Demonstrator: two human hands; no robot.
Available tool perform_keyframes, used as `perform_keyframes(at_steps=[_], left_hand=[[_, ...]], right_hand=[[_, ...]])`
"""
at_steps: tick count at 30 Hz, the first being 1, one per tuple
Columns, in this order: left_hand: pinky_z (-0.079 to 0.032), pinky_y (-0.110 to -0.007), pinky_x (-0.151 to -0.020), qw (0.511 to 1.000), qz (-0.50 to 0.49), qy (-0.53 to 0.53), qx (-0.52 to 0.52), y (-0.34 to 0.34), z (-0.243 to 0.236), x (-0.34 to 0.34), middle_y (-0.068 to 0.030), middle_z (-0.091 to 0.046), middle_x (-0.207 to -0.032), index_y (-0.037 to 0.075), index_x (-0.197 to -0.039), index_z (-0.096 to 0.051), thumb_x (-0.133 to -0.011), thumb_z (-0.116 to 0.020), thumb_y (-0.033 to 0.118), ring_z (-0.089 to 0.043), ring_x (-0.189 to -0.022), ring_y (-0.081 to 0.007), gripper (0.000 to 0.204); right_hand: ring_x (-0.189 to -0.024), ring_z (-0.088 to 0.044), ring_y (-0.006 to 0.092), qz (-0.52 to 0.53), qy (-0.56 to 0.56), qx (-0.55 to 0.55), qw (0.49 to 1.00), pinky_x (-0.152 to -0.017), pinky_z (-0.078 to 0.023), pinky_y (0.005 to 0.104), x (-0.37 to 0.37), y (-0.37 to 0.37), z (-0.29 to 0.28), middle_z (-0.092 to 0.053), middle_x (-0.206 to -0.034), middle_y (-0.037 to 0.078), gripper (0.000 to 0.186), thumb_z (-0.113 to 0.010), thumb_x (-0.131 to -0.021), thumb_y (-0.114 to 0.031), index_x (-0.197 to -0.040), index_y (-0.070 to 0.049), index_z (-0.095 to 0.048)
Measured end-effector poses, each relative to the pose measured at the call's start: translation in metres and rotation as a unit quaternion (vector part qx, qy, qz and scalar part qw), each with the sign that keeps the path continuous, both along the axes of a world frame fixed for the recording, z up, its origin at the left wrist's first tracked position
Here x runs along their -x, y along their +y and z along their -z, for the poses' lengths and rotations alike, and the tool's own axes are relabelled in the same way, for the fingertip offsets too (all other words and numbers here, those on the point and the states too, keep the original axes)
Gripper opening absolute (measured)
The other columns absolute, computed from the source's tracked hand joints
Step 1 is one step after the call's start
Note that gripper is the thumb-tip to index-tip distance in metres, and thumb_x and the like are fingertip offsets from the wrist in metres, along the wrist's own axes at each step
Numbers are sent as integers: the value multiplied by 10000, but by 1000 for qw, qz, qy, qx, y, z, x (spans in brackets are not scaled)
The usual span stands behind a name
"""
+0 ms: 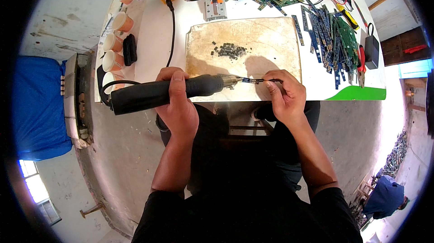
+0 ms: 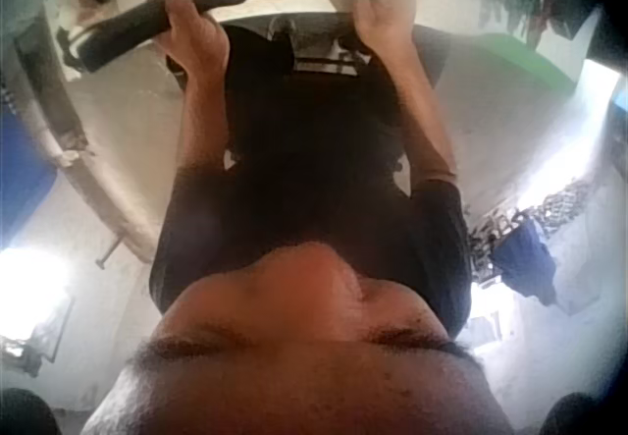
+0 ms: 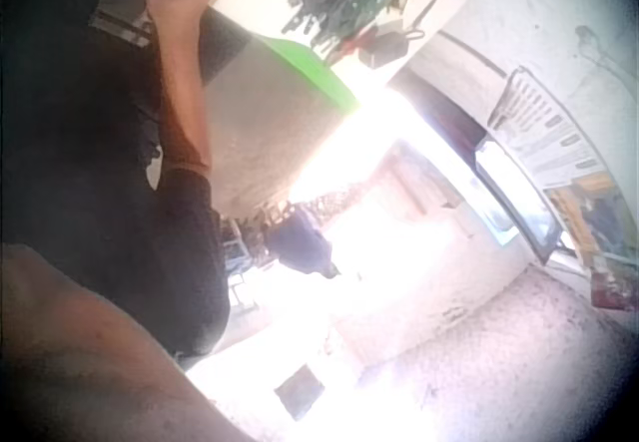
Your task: The person uses a hot air gun and tweezers to remove small electronic components from circuit boards. They heat the components with the hot air gun and then use tweezers to lift them off the board, placing them on a wooden mat. The person repeats this process for multiple components on different boards.
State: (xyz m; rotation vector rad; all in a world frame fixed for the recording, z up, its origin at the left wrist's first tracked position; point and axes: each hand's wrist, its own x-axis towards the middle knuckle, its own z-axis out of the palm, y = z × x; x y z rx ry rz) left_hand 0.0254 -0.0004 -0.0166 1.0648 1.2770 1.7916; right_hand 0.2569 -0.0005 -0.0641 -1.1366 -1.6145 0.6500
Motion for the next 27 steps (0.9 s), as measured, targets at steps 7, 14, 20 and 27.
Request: perform_keyframes(at_steps=[7,14,20,27], left_hand=[[-403,-296,-866,1000,-3,2,5,-1,-1,0,-54,-537,-872,45,-891,-555,-943,-593,170,-490,-855,-142,141],[-403,-303,-869,1000,-10,-4,6,0,-1,-1,-53,-535,-866,45,-888,-556,-940,-599,178,-490,-859,-141,149],[-403,-307,-875,1000,2,-1,1,0,0,1,-57,-536,-867,43,-891,-554,-942,-591,159,-493,-864,-146,132],[-405,-301,-879,1000,1,3,2,-1,-1,0,-56,-533,-873,43,-893,-549,-941,-589,151,-497,-870,-149,125]], right_hand=[[-858,-699,232,-4,7,-3,1000,-753,-534,285,0,0,1,-705,-952,160,97,-655,-890,34,-983,19,-679],[-860,-697,229,-1,6,8,1000,-755,-532,285,0,0,-3,-707,-966,159,106,-663,-883,37,-986,20,-679],[-867,-701,239,6,0,18,1000,-752,-531,291,-2,0,-1,-707,-966,158,98,-662,-888,20,-983,10,-681],[-874,-666,213,-21,33,17,999,-806,-499,275,0,-1,-4,-700,-953,160,65,-645,-903,45,-965,43,-666]])
